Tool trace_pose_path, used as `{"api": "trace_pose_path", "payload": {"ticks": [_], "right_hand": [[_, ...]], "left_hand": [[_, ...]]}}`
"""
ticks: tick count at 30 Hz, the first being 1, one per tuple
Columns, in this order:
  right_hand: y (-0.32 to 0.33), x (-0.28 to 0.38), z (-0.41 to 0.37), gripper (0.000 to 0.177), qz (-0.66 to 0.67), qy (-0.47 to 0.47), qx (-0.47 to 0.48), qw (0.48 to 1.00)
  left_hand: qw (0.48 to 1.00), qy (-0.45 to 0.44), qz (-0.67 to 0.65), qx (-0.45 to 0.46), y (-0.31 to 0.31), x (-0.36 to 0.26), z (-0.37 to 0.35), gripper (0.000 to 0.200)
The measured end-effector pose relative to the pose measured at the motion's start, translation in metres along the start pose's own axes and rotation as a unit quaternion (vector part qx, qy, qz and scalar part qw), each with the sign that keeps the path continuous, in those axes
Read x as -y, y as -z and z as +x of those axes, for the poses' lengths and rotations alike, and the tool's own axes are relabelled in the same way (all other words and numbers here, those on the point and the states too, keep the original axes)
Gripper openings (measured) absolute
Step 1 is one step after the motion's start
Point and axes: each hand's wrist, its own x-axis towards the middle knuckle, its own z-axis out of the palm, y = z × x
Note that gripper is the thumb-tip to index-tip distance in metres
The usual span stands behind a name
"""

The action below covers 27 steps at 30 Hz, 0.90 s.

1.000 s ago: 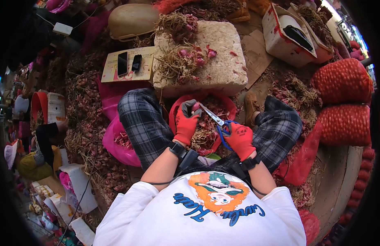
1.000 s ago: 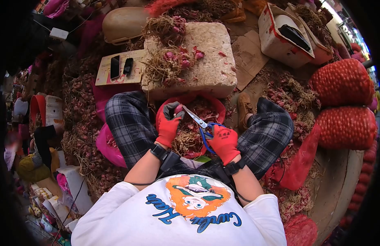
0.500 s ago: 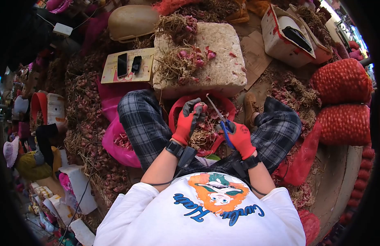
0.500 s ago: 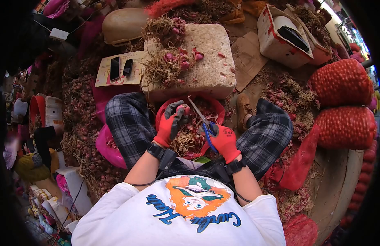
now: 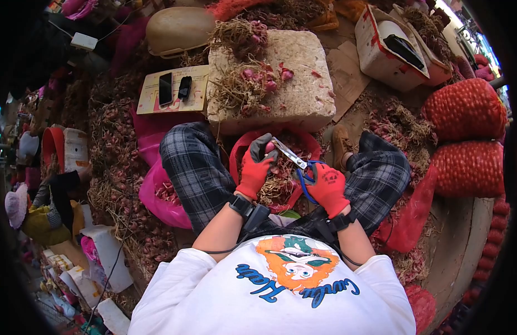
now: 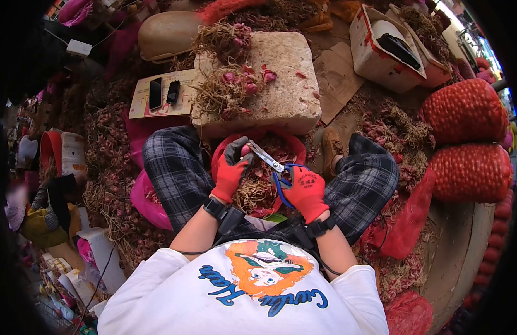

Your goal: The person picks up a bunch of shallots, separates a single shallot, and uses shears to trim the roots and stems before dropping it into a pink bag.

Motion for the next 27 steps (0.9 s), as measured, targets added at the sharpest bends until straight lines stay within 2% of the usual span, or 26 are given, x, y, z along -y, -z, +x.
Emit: {"api": "trace_pose_path", "payload": {"ticks": [3,5,9,12,14,15,17,19,21,23,24,25,26,27], "right_hand": [[-0.001,-0.004,0.001,0.03,-0.038,0.001,0.032,0.999],[-0.004,-0.009,0.002,0.029,-0.027,-0.004,0.07,0.997],[-0.001,-0.007,0.002,0.031,0.032,-0.034,0.079,0.996],[0.003,-0.001,0.003,0.034,0.178,-0.043,0.071,0.98],[0.005,-0.001,0.005,0.032,0.31,-0.037,0.056,0.948],[0.0,-0.004,0.009,0.03,0.375,-0.065,0.072,0.922],[-0.012,-0.015,0.018,0.028,0.499,-0.12,0.103,0.852],[-0.002,-0.005,0.023,0.028,0.555,-0.134,0.104,0.815],[0.006,0.006,0.029,0.028,0.559,-0.098,0.078,0.82],[0.009,0.013,0.035,0.028,0.509,-0.012,0.031,0.86],[0.012,0.012,0.038,0.028,0.503,0.025,0.05,0.863],[0.015,0.012,0.041,0.027,0.497,0.061,0.07,0.863],[0.016,0.011,0.042,0.027,0.49,0.097,0.09,0.861],[0.015,0.014,0.043,0.028,0.461,0.095,0.086,0.878]], "left_hand": [[0.992,-0.041,0.118,-0.002,0.0,-0.001,-0.002,0.053],[0.989,-0.035,0.146,-0.006,-0.002,-0.004,-0.004,0.053],[0.986,-0.056,0.158,0.008,-0.001,-0.003,-0.001,0.053],[0.992,0.114,-0.047,0.023,0.003,-0.007,0.002,0.044],[0.973,0.168,-0.16,0.019,0.001,-0.014,0.001,0.036],[0.957,0.194,-0.217,0.015,-0.001,-0.017,0.0,0.033],[0.956,0.198,-0.216,0.028,-0.005,-0.015,-0.002,0.029],[0.951,0.225,-0.212,0.03,-0.012,-0.015,-0.004,0.026],[0.941,0.27,-0.201,0.018,-0.02,-0.018,-0.005,0.021],[0.903,0.342,-0.248,0.073,-0.004,0.0,-0.003,0.019],[0.881,0.375,-0.271,0.099,-0.001,0.001,-0.003,0.018],[0.89,0.383,-0.246,0.004,-0.009,0.006,-0.004,0.032],[0.9,0.377,-0.217,0.028,-0.005,0.009,-0.006,0.036],[0.909,0.37,-0.186,0.053,-0.002,0.01,-0.007,0.04]]}}
